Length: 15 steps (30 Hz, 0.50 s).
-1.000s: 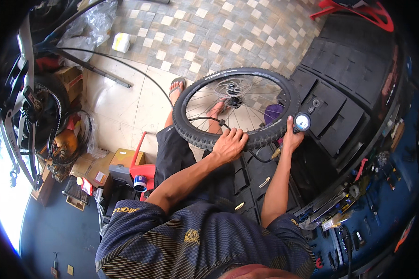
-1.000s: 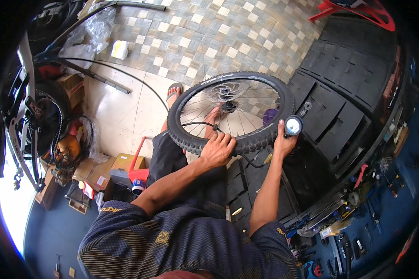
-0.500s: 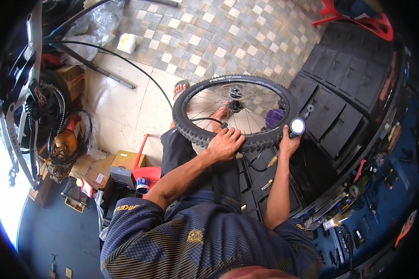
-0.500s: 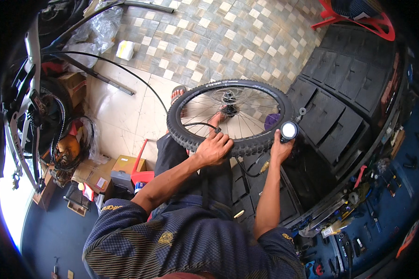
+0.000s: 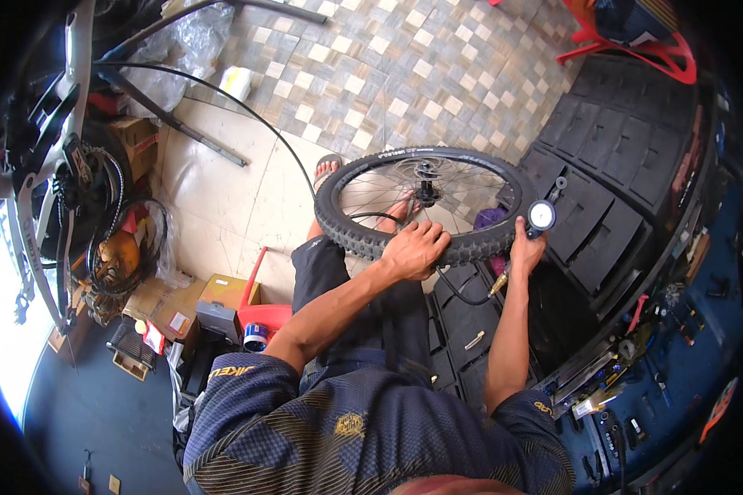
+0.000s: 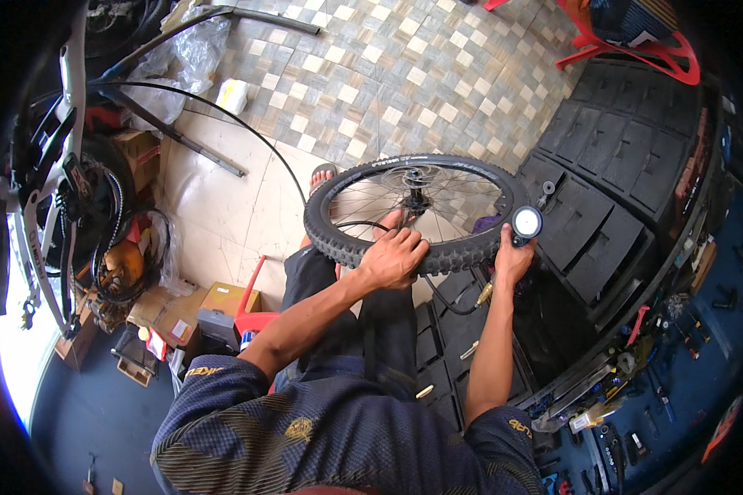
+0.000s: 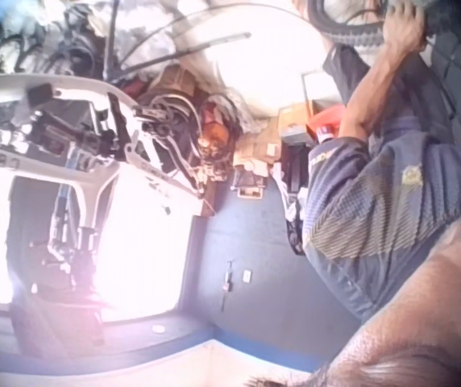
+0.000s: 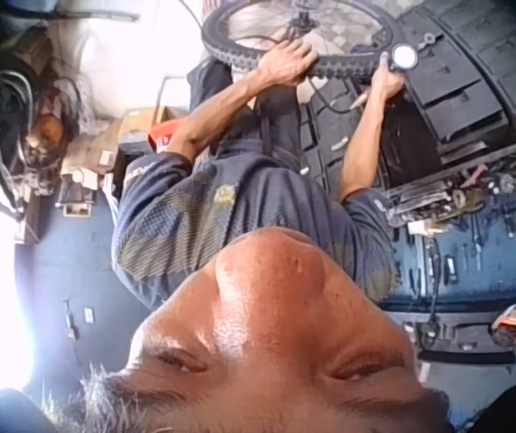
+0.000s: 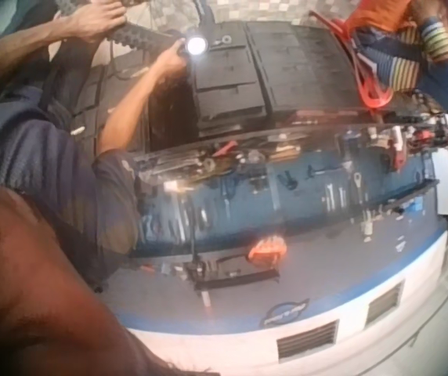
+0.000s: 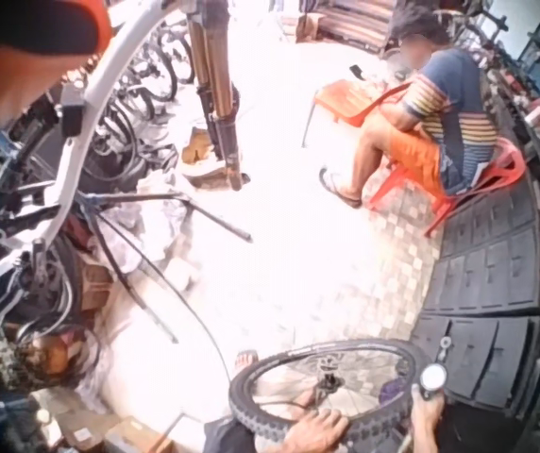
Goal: The person holds a bicycle wheel and uses a floor pump to inflate the tire. They repeatedly attach the pump head, pump air into the tire, and check the pressure gauge before detaching the pump.
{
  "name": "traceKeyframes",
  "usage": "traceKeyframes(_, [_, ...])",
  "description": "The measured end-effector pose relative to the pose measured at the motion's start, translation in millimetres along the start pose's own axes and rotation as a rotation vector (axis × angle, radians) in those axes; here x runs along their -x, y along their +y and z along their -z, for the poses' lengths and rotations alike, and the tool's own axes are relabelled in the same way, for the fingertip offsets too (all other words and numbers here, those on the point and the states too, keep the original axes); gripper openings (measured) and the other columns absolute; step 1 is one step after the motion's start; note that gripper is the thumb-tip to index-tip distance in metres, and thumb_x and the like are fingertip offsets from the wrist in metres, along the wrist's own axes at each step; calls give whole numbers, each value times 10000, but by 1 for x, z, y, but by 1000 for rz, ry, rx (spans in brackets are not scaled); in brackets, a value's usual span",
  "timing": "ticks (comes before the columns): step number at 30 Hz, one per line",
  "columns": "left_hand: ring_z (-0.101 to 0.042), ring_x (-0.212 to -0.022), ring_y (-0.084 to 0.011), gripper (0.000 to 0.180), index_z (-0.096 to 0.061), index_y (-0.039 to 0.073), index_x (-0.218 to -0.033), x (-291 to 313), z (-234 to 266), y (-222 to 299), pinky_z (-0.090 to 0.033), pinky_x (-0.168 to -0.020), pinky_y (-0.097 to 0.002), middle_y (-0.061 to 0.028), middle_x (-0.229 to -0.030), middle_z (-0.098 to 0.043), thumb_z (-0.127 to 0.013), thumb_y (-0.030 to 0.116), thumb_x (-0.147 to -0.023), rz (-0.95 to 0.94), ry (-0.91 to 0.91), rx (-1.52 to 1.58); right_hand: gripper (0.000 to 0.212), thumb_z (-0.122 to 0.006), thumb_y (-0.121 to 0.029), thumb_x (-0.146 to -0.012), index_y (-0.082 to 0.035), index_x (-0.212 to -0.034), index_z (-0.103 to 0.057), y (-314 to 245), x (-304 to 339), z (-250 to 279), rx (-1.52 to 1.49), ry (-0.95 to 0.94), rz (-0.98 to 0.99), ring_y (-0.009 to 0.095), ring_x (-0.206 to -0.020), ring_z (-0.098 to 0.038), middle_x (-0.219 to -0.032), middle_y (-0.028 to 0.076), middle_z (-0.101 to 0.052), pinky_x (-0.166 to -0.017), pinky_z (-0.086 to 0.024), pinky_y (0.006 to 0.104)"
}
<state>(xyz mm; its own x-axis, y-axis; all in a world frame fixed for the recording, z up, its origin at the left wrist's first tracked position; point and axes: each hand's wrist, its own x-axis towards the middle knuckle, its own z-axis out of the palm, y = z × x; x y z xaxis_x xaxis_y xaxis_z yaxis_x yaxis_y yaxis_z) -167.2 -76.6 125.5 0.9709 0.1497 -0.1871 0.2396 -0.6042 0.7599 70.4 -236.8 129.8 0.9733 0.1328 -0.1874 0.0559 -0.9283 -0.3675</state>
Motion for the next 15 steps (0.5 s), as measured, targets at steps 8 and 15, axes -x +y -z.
traceKeyframes(8, [-590,-1064,-297,640,-563,81,-1095,-13,1,-2,-453,-993,-489,-92,-1025,-559,-856,318,-578,8,35,-68,704,-804,-467,-794,27,-1261,-624,-8,-14,0,69,-16,-103,456,-1089,-655,-1162,278,-699,-901,-497,504])
traceKeyframes(15, [-592,-1058,-303,589,-563,76,-1088,-18,8,2,-464,-960,-494,-102,-1026,-565,-835,302,-617,-1,50,-59,591,-806,-406,-825,67,-1147,-656,-11,-15,1,24,7,-56,422,-997,-666,-1051,251,-713,-896,-484,468])
